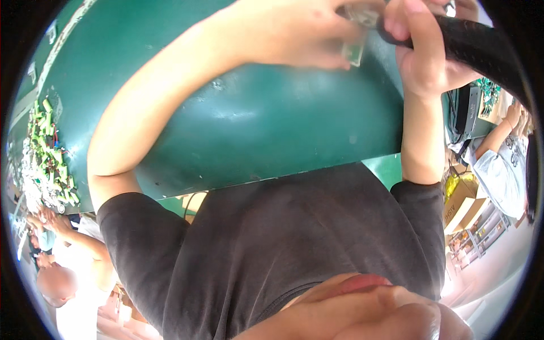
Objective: Assembling small electronic components using an electric screwdriver at a production workbench.
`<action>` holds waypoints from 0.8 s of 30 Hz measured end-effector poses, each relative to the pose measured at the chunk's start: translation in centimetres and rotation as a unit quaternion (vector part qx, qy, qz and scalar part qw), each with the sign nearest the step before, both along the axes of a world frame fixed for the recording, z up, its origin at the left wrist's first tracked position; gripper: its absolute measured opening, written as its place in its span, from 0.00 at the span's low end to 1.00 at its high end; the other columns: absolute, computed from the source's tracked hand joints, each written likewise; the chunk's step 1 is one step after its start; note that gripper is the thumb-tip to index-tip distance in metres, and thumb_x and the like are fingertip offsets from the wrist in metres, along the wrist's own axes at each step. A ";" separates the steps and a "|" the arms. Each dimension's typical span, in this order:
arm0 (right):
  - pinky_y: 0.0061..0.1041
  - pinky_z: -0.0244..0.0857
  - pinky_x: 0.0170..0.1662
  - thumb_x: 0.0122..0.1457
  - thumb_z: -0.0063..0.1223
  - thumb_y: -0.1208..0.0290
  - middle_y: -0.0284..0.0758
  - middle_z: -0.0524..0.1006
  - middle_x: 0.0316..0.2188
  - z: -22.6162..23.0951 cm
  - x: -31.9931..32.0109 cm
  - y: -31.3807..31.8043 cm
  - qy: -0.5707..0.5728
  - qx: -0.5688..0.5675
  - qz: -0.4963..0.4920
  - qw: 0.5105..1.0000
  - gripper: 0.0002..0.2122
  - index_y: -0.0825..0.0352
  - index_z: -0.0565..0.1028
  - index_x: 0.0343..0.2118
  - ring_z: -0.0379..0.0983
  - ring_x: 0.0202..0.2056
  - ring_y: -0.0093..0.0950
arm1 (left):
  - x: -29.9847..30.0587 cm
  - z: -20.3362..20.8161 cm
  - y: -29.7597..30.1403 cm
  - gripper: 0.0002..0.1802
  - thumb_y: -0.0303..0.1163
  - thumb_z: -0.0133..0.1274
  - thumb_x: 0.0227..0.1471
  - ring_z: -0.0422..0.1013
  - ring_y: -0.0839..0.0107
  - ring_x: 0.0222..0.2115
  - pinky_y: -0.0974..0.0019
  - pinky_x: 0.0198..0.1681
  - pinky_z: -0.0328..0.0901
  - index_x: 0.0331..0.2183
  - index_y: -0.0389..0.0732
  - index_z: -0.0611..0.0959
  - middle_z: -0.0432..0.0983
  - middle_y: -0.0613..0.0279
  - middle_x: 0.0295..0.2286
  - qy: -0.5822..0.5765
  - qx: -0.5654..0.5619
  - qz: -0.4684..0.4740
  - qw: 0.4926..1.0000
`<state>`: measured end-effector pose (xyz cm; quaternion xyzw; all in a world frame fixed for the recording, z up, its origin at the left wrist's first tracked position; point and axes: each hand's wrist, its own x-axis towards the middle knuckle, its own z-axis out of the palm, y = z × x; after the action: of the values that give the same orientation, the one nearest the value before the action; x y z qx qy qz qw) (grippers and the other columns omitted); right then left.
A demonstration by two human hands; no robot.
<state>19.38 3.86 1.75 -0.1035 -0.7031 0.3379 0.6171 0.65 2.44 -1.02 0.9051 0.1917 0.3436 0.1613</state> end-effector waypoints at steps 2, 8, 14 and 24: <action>0.23 0.67 0.23 0.58 0.50 0.89 0.37 0.71 0.38 -0.1 1.7 0.1 -0.015 -0.052 0.001 0.999 0.26 0.67 0.58 0.59 0.66 0.18 0.21 | 0.4 0.6 -0.3 0.17 0.35 0.67 0.42 0.64 0.48 0.54 0.54 0.57 0.65 0.33 0.35 0.84 0.67 0.44 0.51 -0.008 -0.044 -0.004 0.999; 0.34 0.70 0.25 0.60 0.46 0.89 0.44 0.71 0.42 0.6 2.2 -1.1 0.022 -0.085 -0.009 0.996 0.32 0.60 0.50 0.64 0.69 0.19 0.27 | -0.1 2.5 0.7 0.21 0.35 0.68 0.36 0.64 0.47 0.48 0.53 0.53 0.64 0.34 0.38 0.80 0.66 0.46 0.46 0.008 -0.040 0.019 0.999; 0.36 0.73 0.31 0.62 0.49 0.82 0.47 0.72 0.43 -1.5 2.5 0.2 0.030 -0.089 0.039 0.995 0.29 0.65 0.56 0.65 0.73 0.25 0.32 | -8.9 3.9 8.7 0.26 0.36 0.65 0.40 0.68 0.52 0.48 0.55 0.54 0.64 0.43 0.40 0.76 0.70 0.50 0.42 0.074 -0.061 0.306 0.947; 0.34 0.69 0.30 0.62 0.51 0.83 0.35 0.70 0.25 1.1 3.5 0.1 0.027 -0.164 0.091 0.982 0.20 0.64 0.65 0.57 0.67 0.22 0.25 | -14.2 1.3 18.1 0.39 0.48 0.64 0.50 0.66 0.46 0.57 0.54 0.63 0.60 0.58 0.39 0.71 0.70 0.40 0.54 0.163 0.034 0.371 0.913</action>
<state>22.87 3.99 2.81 -0.1290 -0.6277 0.5060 0.5773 -13.58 20.52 0.27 0.8169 0.5259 0.2332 -0.0422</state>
